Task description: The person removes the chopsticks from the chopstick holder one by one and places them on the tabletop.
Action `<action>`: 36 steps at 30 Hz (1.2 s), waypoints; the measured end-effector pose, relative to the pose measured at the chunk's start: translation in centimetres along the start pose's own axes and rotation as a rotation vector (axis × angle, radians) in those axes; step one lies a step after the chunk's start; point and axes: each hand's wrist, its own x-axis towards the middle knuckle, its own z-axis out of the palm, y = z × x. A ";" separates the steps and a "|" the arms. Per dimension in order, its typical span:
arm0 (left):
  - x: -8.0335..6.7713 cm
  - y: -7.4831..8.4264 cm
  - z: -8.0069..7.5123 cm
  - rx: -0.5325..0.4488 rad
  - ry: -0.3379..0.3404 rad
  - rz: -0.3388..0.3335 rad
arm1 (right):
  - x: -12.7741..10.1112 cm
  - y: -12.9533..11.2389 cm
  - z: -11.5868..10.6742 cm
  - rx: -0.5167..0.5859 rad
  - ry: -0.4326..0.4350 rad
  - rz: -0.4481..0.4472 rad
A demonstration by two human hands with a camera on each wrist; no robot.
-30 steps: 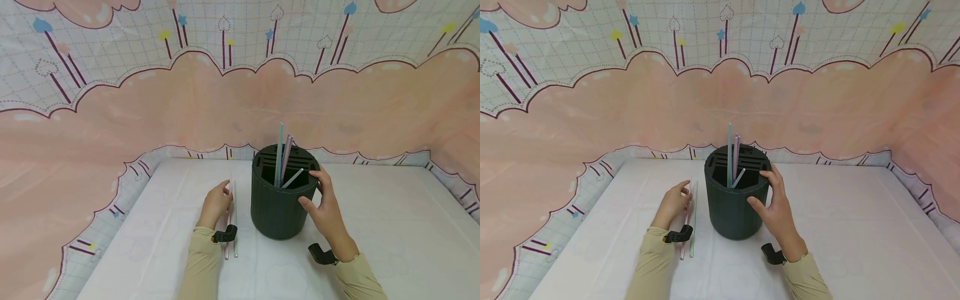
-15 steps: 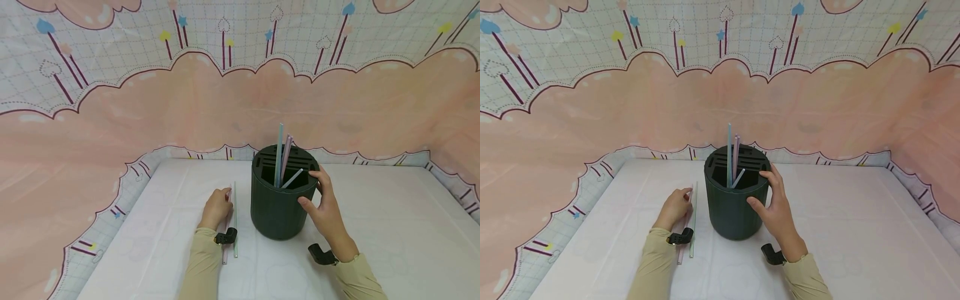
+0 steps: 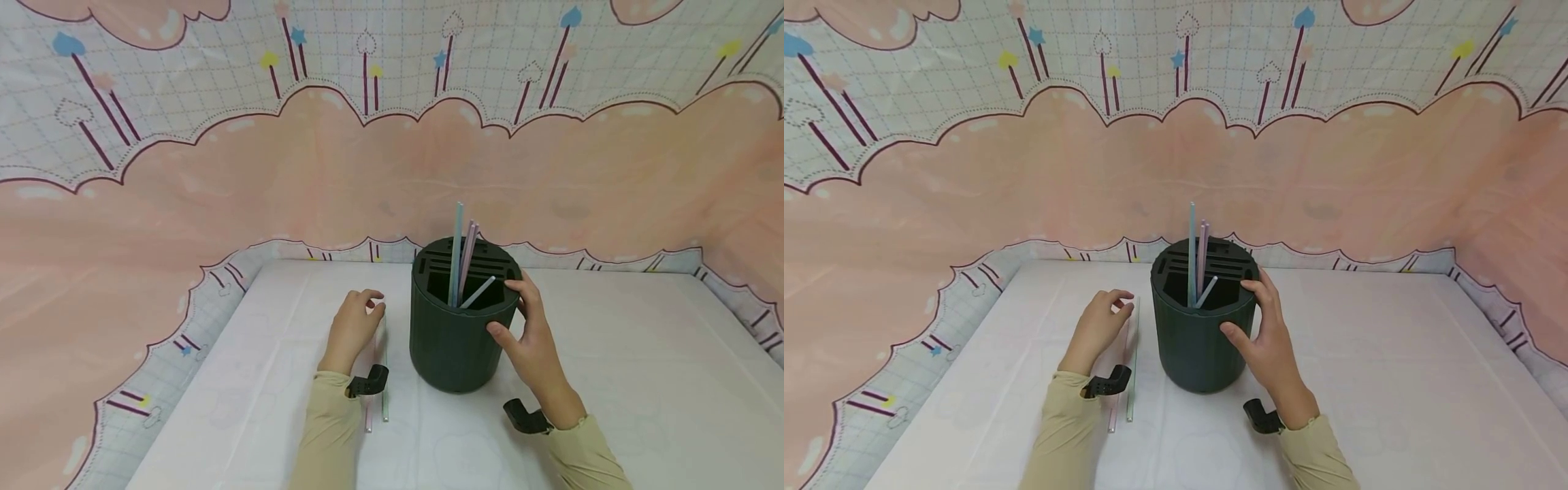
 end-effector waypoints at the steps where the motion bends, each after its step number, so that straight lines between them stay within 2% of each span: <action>1: -0.1 0.5 -0.3 -0.012 0.024 0.021 | 0.0 0.0 0.0 0.000 0.000 -0.002; 8: -1.4 3.9 -1.8 -0.087 0.143 0.170 | -0.3 0.1 0.1 -0.013 -0.006 0.005; 18: -3.3 7.4 -2.8 -0.204 0.272 0.471 | -0.6 0.2 0.0 -0.001 -0.002 -0.005; 23: -4.1 9.0 -2.6 -0.186 0.285 0.589 | -0.7 0.2 -0.1 0.002 -0.001 -0.021; 26: -4.6 10.0 -2.2 -0.107 0.258 0.665 | -0.6 0.1 -0.2 0.006 -0.003 -0.043; 29: -5.1 10.7 -1.7 -0.011 0.237 0.713 | -0.6 0.1 -0.3 0.011 -0.004 -0.058; 31: -5.3 11.0 -1.5 0.026 0.240 0.718 | -0.7 0.1 -0.3 0.011 -0.007 -0.061; 36: -5.6 11.1 -1.3 0.001 0.253 0.723 | -0.8 0.2 -0.4 0.017 -0.007 -0.062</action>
